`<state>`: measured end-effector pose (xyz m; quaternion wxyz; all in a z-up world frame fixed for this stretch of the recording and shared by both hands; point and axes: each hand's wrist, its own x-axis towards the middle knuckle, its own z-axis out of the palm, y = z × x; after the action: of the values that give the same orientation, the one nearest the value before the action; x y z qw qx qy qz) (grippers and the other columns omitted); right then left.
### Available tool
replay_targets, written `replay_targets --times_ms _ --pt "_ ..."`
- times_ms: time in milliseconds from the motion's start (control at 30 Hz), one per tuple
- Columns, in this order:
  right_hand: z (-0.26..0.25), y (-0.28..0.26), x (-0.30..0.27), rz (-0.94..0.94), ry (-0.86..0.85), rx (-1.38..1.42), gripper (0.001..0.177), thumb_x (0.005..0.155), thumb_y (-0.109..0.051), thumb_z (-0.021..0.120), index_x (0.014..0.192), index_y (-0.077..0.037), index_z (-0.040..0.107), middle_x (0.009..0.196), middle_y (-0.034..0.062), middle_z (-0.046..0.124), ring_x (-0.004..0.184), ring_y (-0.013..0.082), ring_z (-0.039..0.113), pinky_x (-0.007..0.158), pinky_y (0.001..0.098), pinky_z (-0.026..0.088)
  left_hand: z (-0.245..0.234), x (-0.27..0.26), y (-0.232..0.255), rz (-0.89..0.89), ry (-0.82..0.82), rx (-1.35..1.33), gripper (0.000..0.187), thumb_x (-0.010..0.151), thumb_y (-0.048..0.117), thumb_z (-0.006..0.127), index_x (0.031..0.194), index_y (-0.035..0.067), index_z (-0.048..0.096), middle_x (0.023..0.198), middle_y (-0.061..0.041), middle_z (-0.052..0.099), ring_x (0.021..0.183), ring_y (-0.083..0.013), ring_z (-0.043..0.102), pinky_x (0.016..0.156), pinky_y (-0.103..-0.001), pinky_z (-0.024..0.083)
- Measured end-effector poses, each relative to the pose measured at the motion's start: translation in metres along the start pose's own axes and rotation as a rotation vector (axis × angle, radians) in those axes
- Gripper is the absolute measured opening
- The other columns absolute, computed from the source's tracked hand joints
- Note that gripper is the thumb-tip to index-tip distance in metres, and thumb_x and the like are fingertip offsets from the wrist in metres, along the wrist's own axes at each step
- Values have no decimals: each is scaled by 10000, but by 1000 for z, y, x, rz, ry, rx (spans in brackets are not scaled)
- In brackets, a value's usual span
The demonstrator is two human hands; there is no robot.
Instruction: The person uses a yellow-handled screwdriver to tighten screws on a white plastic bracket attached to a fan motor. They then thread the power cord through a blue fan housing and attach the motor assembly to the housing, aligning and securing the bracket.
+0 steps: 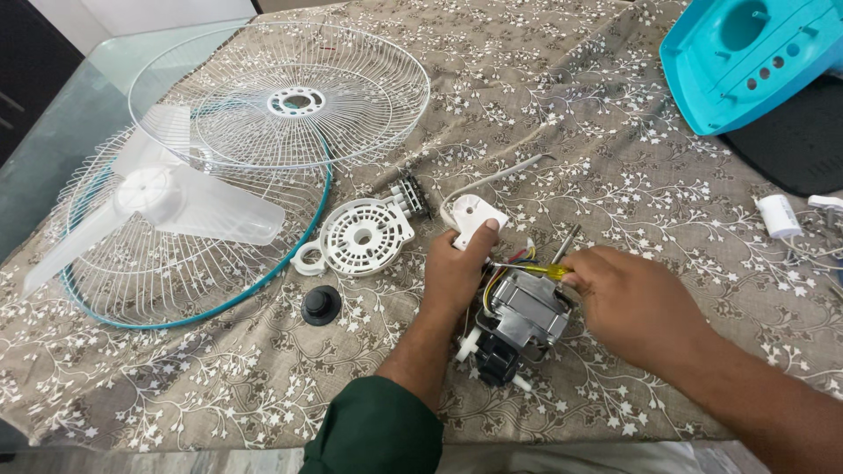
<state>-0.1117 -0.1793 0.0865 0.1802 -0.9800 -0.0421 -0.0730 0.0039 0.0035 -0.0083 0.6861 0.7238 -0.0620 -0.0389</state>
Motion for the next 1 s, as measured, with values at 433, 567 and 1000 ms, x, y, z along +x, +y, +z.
replay_targets --times_ms 433,567,1000 --pt "12 42 3 202 -231 240 339 1052 -380 486 971 -111 677 660 110 688 558 226 645 584 408 551 -1 3 -1 -103 -76 -155 477 872 401 729 1141 6 733 924 -60 746 771 -118 651 693 -272 512" --pt "26 68 -16 -17 198 23 281 1033 -325 526 1100 -131 717 774 91 720 581 233 659 544 396 531 -1 3 -4 5 -47 -237 536 897 356 718 1289 6 611 1125 -77 715 979 -133 660 851 -283 523" --pt "51 108 -18 49 444 0 269 1059 -312 544 1113 -94 693 902 96 735 663 221 674 591 385 538 -16 -19 54 -36 -52 320 663 866 402 726 1352 -3 531 1190 -162 731 1061 -242 717 917 -362 544"
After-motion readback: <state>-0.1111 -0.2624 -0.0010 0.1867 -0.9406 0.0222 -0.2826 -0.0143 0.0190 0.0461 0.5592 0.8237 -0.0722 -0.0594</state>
